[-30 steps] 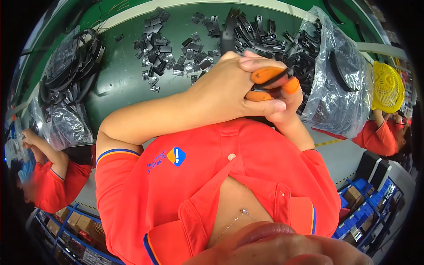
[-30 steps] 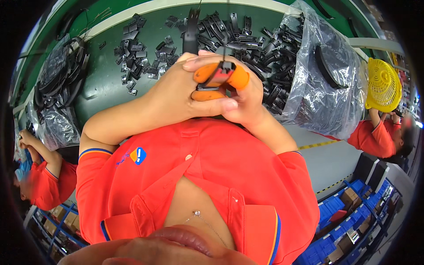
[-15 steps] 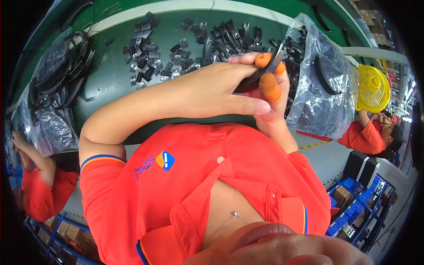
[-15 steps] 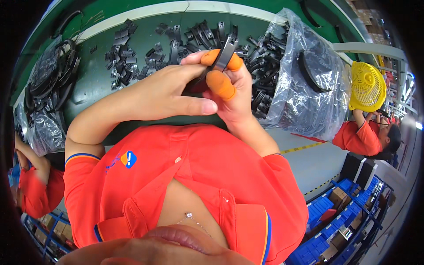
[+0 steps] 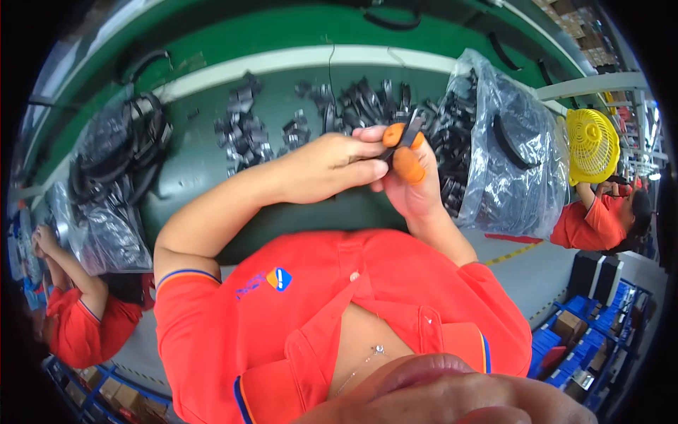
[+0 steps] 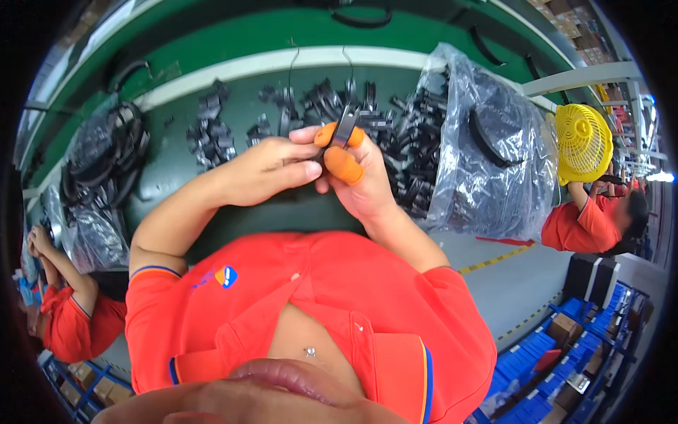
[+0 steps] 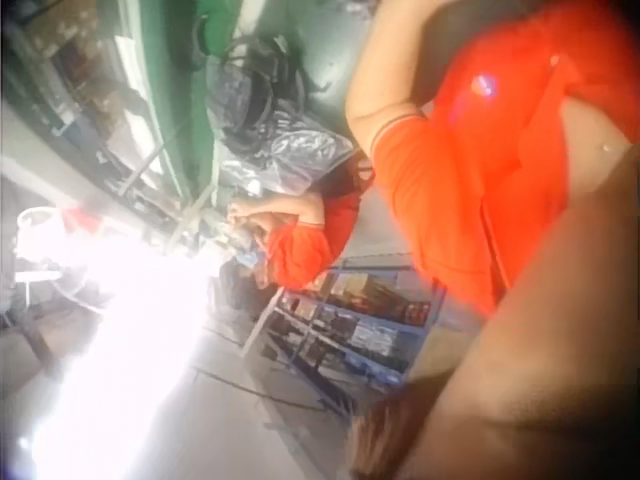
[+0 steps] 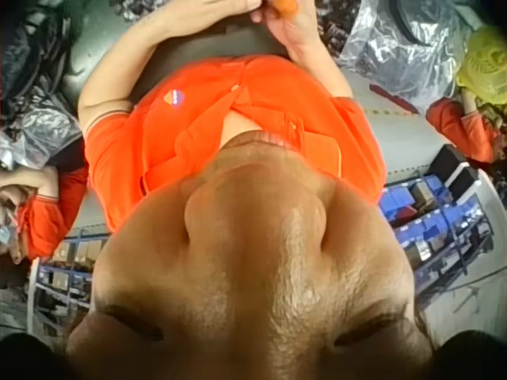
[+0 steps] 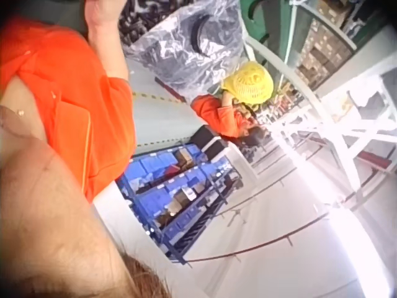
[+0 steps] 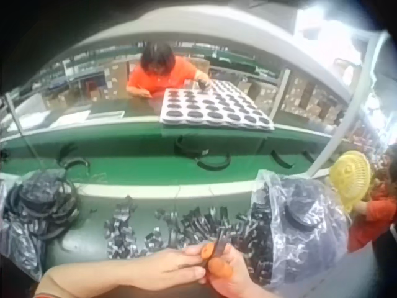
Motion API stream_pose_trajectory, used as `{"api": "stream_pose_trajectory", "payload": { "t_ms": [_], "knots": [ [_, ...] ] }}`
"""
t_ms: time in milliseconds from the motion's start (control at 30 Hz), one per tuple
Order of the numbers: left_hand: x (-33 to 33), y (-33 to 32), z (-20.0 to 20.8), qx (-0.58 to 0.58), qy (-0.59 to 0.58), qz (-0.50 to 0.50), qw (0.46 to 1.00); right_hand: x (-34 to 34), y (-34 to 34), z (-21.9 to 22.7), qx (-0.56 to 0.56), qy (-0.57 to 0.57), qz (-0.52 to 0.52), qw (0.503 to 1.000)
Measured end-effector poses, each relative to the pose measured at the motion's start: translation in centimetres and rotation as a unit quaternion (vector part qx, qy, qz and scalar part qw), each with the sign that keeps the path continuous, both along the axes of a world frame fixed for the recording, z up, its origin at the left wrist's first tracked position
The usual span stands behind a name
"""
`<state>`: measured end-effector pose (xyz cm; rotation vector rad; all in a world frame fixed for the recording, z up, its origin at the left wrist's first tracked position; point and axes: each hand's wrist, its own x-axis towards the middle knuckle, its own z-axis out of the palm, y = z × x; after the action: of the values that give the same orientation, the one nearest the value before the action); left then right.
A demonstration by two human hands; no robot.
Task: The person assembles a headset by fitting a metal slider into a headband and snapping a plastic cover over the joint by hand. They repeat this process for both sides of the headband before setting it aside and starting another.
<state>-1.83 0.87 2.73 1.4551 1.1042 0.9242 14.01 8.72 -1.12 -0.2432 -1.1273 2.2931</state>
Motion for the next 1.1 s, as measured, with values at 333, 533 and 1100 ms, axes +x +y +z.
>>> {"api": "stream_pose_trajectory", "payload": {
  "t_ms": [333, 533, 1100],
  "knots": [
    [-12.5, 8.7, -2.2, 0.238, 0.517, 0.211, 0.794, -7.4, 11.6, -0.6, 0.447, -0.309, -0.236, 0.805],
    [-12.8, 8.1, -4.9, 0.243, 0.468, 0.267, 0.807, -12.1, 23.8, -6.8, 0.624, -0.475, -0.242, 0.571],
    [-0.9, -0.6, -1.8, 0.04, -0.217, 0.232, 0.947, -1.9, 8.2, 9.0, 0.691, -0.286, -0.134, 0.65]
  ]
}}
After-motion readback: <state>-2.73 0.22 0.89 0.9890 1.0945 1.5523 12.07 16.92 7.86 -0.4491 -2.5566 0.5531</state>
